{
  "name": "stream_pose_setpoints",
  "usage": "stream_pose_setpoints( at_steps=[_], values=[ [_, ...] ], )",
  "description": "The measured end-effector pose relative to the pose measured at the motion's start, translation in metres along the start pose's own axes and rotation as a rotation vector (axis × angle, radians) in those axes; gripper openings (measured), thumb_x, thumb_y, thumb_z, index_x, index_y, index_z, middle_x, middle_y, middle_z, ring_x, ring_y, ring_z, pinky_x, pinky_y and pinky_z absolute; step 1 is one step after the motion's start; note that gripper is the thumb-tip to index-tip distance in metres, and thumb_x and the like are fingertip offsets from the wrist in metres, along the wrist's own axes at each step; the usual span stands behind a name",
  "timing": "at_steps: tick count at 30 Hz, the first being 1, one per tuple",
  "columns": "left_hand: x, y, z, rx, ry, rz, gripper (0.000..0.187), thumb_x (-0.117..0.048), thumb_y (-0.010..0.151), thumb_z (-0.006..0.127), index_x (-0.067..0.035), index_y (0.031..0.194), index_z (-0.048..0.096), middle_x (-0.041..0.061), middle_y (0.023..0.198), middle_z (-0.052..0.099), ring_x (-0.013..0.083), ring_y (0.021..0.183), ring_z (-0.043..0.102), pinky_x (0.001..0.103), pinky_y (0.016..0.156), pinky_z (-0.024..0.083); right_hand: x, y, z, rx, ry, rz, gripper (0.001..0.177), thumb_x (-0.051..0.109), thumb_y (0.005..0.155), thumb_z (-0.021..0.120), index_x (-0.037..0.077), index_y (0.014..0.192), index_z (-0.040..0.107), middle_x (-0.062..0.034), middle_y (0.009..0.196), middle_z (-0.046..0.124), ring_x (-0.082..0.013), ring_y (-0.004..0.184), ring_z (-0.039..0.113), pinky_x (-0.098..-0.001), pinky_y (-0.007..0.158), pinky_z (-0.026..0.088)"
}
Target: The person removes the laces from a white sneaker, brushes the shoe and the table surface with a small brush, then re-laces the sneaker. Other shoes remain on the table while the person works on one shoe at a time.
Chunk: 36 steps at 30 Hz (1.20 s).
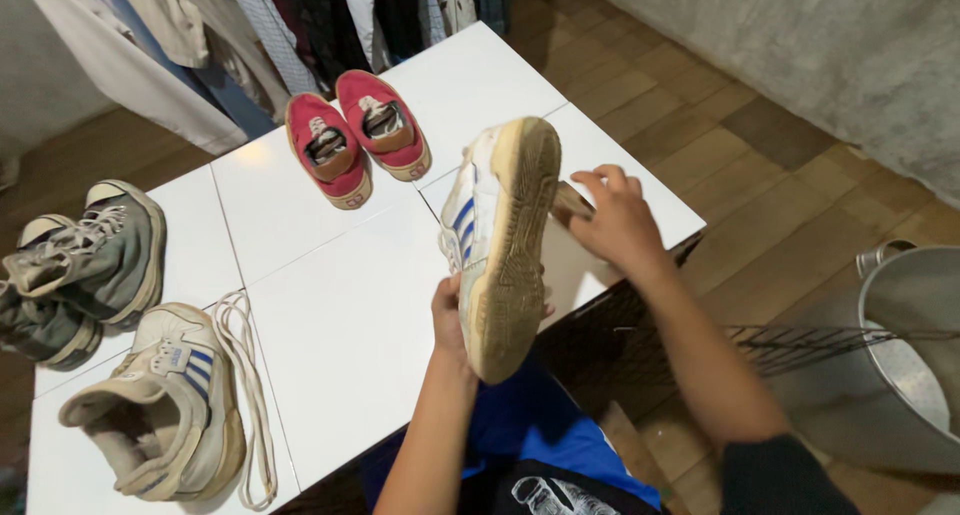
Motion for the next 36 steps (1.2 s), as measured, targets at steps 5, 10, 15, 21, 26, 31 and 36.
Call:
stream_pose_setpoints(
  at_steps=[5,10,15,21,26,31,36],
  values=[
    [0.007,0.037,-0.008,-0.154,-0.107,0.013,0.086,-0.068,0.086,0.058,-0.005,0.144,0.049,0.023,0.125,0.066,0.0416,0.103,0.07,0.063,0.089,0.057,0.011,-0.014,0.013,0.227,-0.118,0.181,0.053,0.028,0.088,0.072,0.013,0.138,0.058,-0.0172,0.117,0.062,-0.0379,0.111,0.057,-0.048,0.092,0.051],
    [0.022,0.074,-0.007,-0.242,0.096,0.016,0.072,-0.055,0.099,0.063,0.002,0.142,0.051,0.023,0.115,0.066,0.0379,0.093,0.07,0.054,0.083,0.059,-0.033,-0.061,-0.029,-0.205,0.286,0.213,0.053,0.018,0.086,0.066,0.01,0.138,0.059,-0.0165,0.123,0.065,-0.0342,0.113,0.063,-0.0425,0.096,0.05],
    [0.06,0.1,0.033,-0.233,0.534,0.14,0.06,-0.03,0.095,0.065,-0.002,0.145,0.048,0.013,0.127,0.066,0.0242,0.11,0.067,0.039,0.093,0.056,-0.035,-0.166,-0.073,-0.354,0.591,-0.212,0.048,0.021,0.094,0.064,0.006,0.14,0.06,-0.0165,0.129,0.064,-0.0296,0.114,0.063,-0.0408,0.1,0.051],
    [0.127,0.133,0.068,-0.075,0.697,0.046,0.058,-0.021,0.094,0.067,-0.001,0.145,0.047,0.011,0.132,0.064,0.0187,0.117,0.063,0.035,0.102,0.051,-0.015,-0.2,-0.115,-0.261,0.157,-0.473,0.053,0.038,0.089,0.077,0.014,0.134,0.065,-0.0143,0.126,0.062,-0.0311,0.104,0.058,-0.0427,0.09,0.05],
    [0.166,0.147,0.049,-0.07,0.721,-0.122,0.056,-0.021,0.093,0.069,0.0,0.141,0.051,0.011,0.126,0.068,0.0198,0.113,0.065,0.036,0.099,0.053,-0.052,-0.194,-0.13,-0.306,0.038,-0.289,0.052,0.031,0.084,0.081,0.022,0.133,0.068,-0.0106,0.127,0.065,-0.0297,0.106,0.055,-0.0401,0.091,0.049],
    [0.183,0.144,0.029,-0.036,0.688,-0.178,0.051,-0.022,0.094,0.068,0.0,0.139,0.055,0.01,0.129,0.067,0.0176,0.114,0.064,0.033,0.1,0.051,-0.123,-0.172,-0.149,-0.443,-0.033,-0.19,0.052,0.024,0.086,0.079,0.02,0.136,0.065,-0.0102,0.128,0.065,-0.0316,0.113,0.057,-0.0448,0.1,0.045],
    [0.194,0.143,0.024,-0.074,0.61,-0.211,0.056,-0.022,0.094,0.068,0.002,0.142,0.052,0.011,0.127,0.068,0.0198,0.113,0.064,0.035,0.1,0.05,-0.174,-0.145,-0.163,-0.517,-0.239,0.082,0.046,0.015,0.092,0.078,0.015,0.138,0.071,-0.01,0.124,0.066,-0.0351,0.111,0.053,-0.0428,0.099,0.045]
  ],
)
Point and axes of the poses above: each hand's wrist, its own y-axis towards the middle knuckle, its own z-axis out of the palm, x = y × z, the point moved 3 cm from there along y, towards the middle knuckle
